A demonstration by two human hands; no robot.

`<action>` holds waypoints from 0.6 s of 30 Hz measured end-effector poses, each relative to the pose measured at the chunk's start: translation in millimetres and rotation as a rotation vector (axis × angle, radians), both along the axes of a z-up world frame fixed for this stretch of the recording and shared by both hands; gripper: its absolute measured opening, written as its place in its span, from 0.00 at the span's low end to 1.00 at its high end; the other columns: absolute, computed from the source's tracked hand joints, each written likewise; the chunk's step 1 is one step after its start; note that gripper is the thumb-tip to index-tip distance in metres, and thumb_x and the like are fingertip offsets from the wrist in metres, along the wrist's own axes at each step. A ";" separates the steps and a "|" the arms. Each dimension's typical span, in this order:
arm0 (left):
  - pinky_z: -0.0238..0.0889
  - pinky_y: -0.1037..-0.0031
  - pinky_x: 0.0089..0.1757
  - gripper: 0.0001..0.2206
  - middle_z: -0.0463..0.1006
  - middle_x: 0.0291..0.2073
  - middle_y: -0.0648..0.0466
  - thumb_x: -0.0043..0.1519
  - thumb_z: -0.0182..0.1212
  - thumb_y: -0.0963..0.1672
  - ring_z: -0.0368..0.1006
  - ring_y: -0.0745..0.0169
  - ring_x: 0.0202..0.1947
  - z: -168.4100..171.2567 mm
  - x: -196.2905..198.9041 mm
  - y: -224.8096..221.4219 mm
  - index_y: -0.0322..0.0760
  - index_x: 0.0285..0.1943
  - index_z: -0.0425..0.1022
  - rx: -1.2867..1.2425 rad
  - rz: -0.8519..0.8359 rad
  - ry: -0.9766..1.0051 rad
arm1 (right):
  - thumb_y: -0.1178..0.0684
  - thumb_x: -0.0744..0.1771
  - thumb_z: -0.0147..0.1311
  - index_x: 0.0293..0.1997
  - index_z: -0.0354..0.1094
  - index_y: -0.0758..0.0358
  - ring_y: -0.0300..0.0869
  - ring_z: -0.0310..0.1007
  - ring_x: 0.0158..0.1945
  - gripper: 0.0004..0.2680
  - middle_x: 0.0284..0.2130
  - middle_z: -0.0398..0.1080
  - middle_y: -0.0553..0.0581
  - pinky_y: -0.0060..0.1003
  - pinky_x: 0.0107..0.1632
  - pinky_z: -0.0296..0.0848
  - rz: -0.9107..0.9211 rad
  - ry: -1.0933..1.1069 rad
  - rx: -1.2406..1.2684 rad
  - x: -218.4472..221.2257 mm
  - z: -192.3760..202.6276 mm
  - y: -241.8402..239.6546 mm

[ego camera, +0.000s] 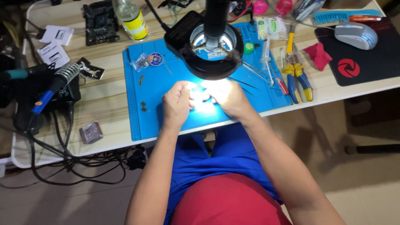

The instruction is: Inspecting and moving tiny electronic components on a repair mat under a digital microscope.

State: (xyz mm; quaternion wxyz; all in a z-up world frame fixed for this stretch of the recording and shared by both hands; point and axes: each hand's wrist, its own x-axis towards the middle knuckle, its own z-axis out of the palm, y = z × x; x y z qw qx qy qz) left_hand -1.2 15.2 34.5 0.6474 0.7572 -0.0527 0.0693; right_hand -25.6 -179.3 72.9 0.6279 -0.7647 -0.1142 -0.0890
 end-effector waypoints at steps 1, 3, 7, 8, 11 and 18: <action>0.80 0.72 0.26 0.11 0.82 0.22 0.46 0.73 0.56 0.42 0.81 0.60 0.22 -1.8 0.7 1.2 0.33 0.47 0.85 0.001 0.006 0.000 | 0.61 0.70 0.61 0.29 0.78 0.66 0.42 0.75 0.25 0.08 0.19 0.75 0.56 0.38 0.37 0.80 0.006 0.000 0.001 2.8 -4.4 -0.4; 0.78 0.72 0.23 0.13 0.80 0.20 0.48 0.74 0.55 0.46 0.80 0.61 0.20 -5.3 2.8 1.7 0.37 0.41 0.83 0.033 0.001 0.037 | 0.59 0.71 0.63 0.25 0.77 0.64 0.39 0.73 0.19 0.12 0.14 0.74 0.55 0.35 0.29 0.77 -0.011 0.061 0.011 8.8 -12.5 -2.6; 0.78 0.64 0.24 0.13 0.80 0.20 0.44 0.71 0.55 0.43 0.84 0.52 0.23 -17.1 6.0 0.4 0.35 0.34 0.79 0.150 -0.040 -0.004 | 0.63 0.70 0.59 0.24 0.76 0.66 0.42 0.76 0.19 0.11 0.16 0.76 0.60 0.35 0.28 0.77 0.013 0.060 0.062 10.7 -10.4 -6.6; 0.77 0.64 0.25 0.12 0.79 0.19 0.47 0.71 0.57 0.44 0.83 0.49 0.23 -11.1 4.1 2.1 0.38 0.32 0.79 0.189 -0.078 -0.106 | 0.62 0.71 0.57 0.24 0.74 0.66 0.42 0.74 0.17 0.13 0.15 0.73 0.60 0.33 0.26 0.75 0.039 0.077 0.135 13.4 -11.3 -9.6; 0.76 0.63 0.28 0.12 0.78 0.20 0.49 0.70 0.61 0.44 0.82 0.47 0.24 -15.2 4.5 4.1 0.40 0.32 0.78 0.212 -0.112 -0.228 | 0.59 0.74 0.50 0.24 0.73 0.68 0.46 0.73 0.15 0.16 0.13 0.71 0.65 0.37 0.22 0.73 0.032 0.125 0.239 21.5 -22.0 -11.3; 0.76 0.60 0.33 0.09 0.77 0.26 0.43 0.70 0.62 0.43 0.82 0.46 0.25 -1.4 -2.5 0.6 0.35 0.37 0.78 0.139 -0.119 -0.265 | 0.52 0.76 0.48 0.29 0.73 0.71 0.53 0.74 0.16 0.18 0.15 0.69 0.70 0.44 0.23 0.77 -0.083 0.260 0.378 22.7 -13.6 -3.3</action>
